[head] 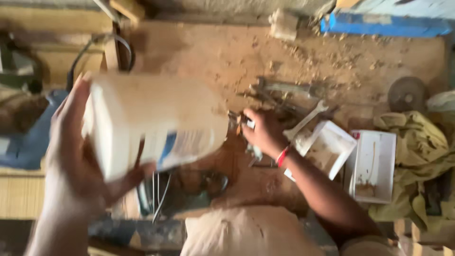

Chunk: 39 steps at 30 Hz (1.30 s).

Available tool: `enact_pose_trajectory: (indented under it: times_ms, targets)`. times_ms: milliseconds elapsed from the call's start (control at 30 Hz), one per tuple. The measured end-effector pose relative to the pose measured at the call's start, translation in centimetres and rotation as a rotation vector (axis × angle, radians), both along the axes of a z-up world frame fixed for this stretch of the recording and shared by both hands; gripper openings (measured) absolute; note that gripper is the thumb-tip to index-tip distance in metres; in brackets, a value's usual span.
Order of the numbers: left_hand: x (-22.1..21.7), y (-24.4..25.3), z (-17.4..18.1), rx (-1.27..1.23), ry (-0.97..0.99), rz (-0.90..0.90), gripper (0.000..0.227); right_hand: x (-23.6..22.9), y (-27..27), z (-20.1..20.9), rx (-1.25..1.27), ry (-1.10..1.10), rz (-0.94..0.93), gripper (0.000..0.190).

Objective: The person applies glue from a bottle to a wooden surface and then manipulates small metal components to assemble the chuck of a hand drill. They then use their fingers to tighten parts on the drill before moving toward a larger woodworking machine.

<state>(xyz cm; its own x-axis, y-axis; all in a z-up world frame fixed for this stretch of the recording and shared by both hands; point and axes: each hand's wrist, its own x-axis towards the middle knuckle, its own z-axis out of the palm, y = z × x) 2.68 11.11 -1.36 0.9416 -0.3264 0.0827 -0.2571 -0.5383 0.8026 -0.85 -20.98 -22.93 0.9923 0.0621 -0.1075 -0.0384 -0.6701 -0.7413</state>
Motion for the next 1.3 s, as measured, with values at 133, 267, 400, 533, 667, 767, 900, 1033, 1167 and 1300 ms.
enact_pose_trajectory:
  times_ms: [133,267,400,533,667,767,900,1033,1167,1300]
  targets:
    - [1.7,2.2,-3.3,-0.300,0.423,0.111,0.128,1.5,-3.4,0.9,-0.216,-0.210,0.175,0.021]
    - [2.0,1.3,-7.6,-0.324,0.312,0.059,0.119,2.3,-5.8,1.8,-0.178,-0.003,0.144,0.019]
    - [2.3,2.7,-10.8,-0.400,0.582,0.191,0.128,1.3,-7.8,2.0,-0.241,0.127,0.096,0.017]
    - [2.7,5.0,-12.8,-0.490,0.579,0.176,0.124,0.7,-8.8,2.0,-0.296,-0.028,0.092,0.025]
    - [3.1,6.3,-11.8,-0.588,0.587,0.212,0.124,0.2,-7.8,3.2,-0.354,-0.251,0.050,0.040]
    - [3.4,6.1,-10.8,-0.668,0.609,0.228,0.124,0.1,-6.6,4.8,-0.307,-0.292,0.036,0.035]
    - [2.8,7.0,-11.1,-0.717,0.592,0.182,0.122,-0.6,-3.9,6.3,-0.027,-0.255,0.061,0.027]
    - [2.7,6.7,-11.0,-0.740,0.576,0.163,0.123,-1.0,-2.2,5.6,0.046,-0.197,0.106,0.027]
    - [3.5,2.4,-6.2,-0.651,0.496,0.068,0.126,-1.2,-0.5,4.0,1.059,0.193,-0.032,0.034]
    - [2.3,-3.8,-0.2,-0.136,0.150,-0.121,0.135,-0.6,2.3,3.5,1.826,0.339,-0.134,0.036]
